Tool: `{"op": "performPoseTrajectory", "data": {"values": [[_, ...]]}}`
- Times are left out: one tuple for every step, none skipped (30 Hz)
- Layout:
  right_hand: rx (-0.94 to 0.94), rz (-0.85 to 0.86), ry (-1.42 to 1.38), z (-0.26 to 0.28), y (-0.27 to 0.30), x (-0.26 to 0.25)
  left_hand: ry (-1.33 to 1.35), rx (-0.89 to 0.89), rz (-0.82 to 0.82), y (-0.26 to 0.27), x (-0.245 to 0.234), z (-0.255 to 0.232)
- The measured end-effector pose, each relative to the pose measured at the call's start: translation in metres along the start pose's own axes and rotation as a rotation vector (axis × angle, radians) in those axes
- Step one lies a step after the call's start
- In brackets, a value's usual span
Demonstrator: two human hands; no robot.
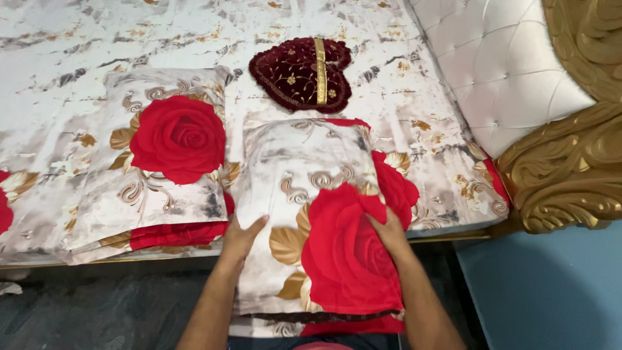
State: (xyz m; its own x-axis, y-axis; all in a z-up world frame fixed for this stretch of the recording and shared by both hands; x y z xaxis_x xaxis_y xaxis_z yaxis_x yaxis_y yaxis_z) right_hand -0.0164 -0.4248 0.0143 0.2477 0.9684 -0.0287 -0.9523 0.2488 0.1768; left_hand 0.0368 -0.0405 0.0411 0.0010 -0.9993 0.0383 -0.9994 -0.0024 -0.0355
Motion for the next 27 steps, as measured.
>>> {"op": "performPoseTrajectory", "data": {"values": [[-0.012,0.027,-0.062,0.007,-0.002,0.000,0.017,0.019,-0.010,-0.003,0.001,-0.016],[-0.023,0.053,-0.123,0.016,-0.004,-0.002,0.035,0.039,-0.019,-0.006,0.003,-0.030],[-0.037,0.082,-0.186,0.026,-0.009,-0.001,0.024,0.082,-0.023,-0.009,0.004,-0.044],[-0.058,0.085,-0.181,0.035,-0.014,0.001,0.012,0.126,-0.027,-0.012,0.005,-0.056],[-0.080,0.087,-0.176,0.045,-0.018,0.002,0.001,0.171,-0.030,-0.016,0.006,-0.065],[-0.103,0.089,-0.171,0.053,-0.021,0.004,0.018,0.194,-0.029,-0.021,0.007,-0.072],[-0.092,0.083,-0.187,0.059,-0.024,0.007,0.035,0.217,-0.025,-0.026,0.008,-0.077],[-0.081,0.076,-0.203,0.064,-0.028,0.010,0.053,0.241,-0.020,-0.032,0.009,-0.081],[-0.074,0.069,-0.219,0.070,-0.034,0.013,-0.028,0.218,-0.029,-0.040,0.009,-0.083],[-0.028,0.022,-0.163,0.074,-0.043,0.014,-0.108,0.195,-0.038,-0.049,0.008,-0.084],[0.026,-0.024,-0.106,0.073,-0.049,0.014,-0.188,0.165,-0.047,-0.055,0.006,-0.080],[0.080,-0.069,-0.048,0.070,-0.059,0.012,-0.425,0.176,-0.095,-0.064,0.005,-0.076],[0.040,-0.141,0.139,0.064,-0.071,0.010,-0.663,0.178,-0.140,-0.071,0.005,-0.069],[-0.001,-0.210,0.326,0.057,-0.086,0.009,-0.903,0.181,-0.181,-0.075,0.006,-0.061],[-0.050,-0.279,0.513,0.051,-0.100,0.010,-0.923,0.300,-0.189,-0.080,0.011,-0.055],[-0.148,-0.309,0.613,0.044,-0.110,0.014,-0.942,0.420,-0.197,-0.083,0.018,-0.049],[-0.246,-0.339,0.715,0.040,-0.116,0.021,-0.956,0.540,-0.206,-0.086,0.026,-0.045],[-0.346,-0.368,0.816,0.040,-0.120,0.029,-0.953,0.565,-0.162,-0.089,0.034,-0.042],[-0.334,-0.328,0.803,0.042,-0.120,0.038,-0.950,0.587,-0.121,-0.092,0.045,-0.040],[-0.322,-0.289,0.790,0.046,-0.118,0.051,-0.946,0.608,-0.079,-0.093,0.056,-0.038],[-0.312,-0.250,0.776,0.051,-0.114,0.064,-0.966,0.586,-0.016,-0.094,0.067,-0.035],[-0.291,-0.258,0.844,0.053,-0.106,0.077,-0.985,0.563,0.048,-0.094,0.078,-0.033],[-0.274,-0.268,0.911,0.054,-0.100,0.089,-1.002,0.543,0.108,-0.097,0.084,-0.030],[-0.257,-0.277,0.978,0.052,-0.094,0.099,-1.013,0.537,0.187,-0.094,0.087,-0.025],[-0.345,-0.280,1.042,0.044,-0.081,0.110,-1.021,0.529,0.267,-0.084,0.087,-0.016],[-0.433,-0.282,1.104,0.032,-0.064,0.120,-1.028,0.521,0.348,-0.071,0.087,-0.006],[-0.446,-0.215,1.157,0.017,-0.041,0.127,-1.039,0.620,0.364,-0.050,0.083,0.004]]}}
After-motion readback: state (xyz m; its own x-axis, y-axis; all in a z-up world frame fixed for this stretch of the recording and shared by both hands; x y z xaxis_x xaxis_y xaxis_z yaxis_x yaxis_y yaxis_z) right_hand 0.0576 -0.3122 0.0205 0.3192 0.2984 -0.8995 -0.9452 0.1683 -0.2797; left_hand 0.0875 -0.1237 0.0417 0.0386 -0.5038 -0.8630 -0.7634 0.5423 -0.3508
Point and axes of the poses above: each hand's wrist, its own y-axis away from the middle knuckle, its own x-axis out of the palm, z = x × y, the point moved 1 cm from there along -y, towards the middle knuckle, and after that the axes turned 11 degrees about x, right-handed, at the moved point
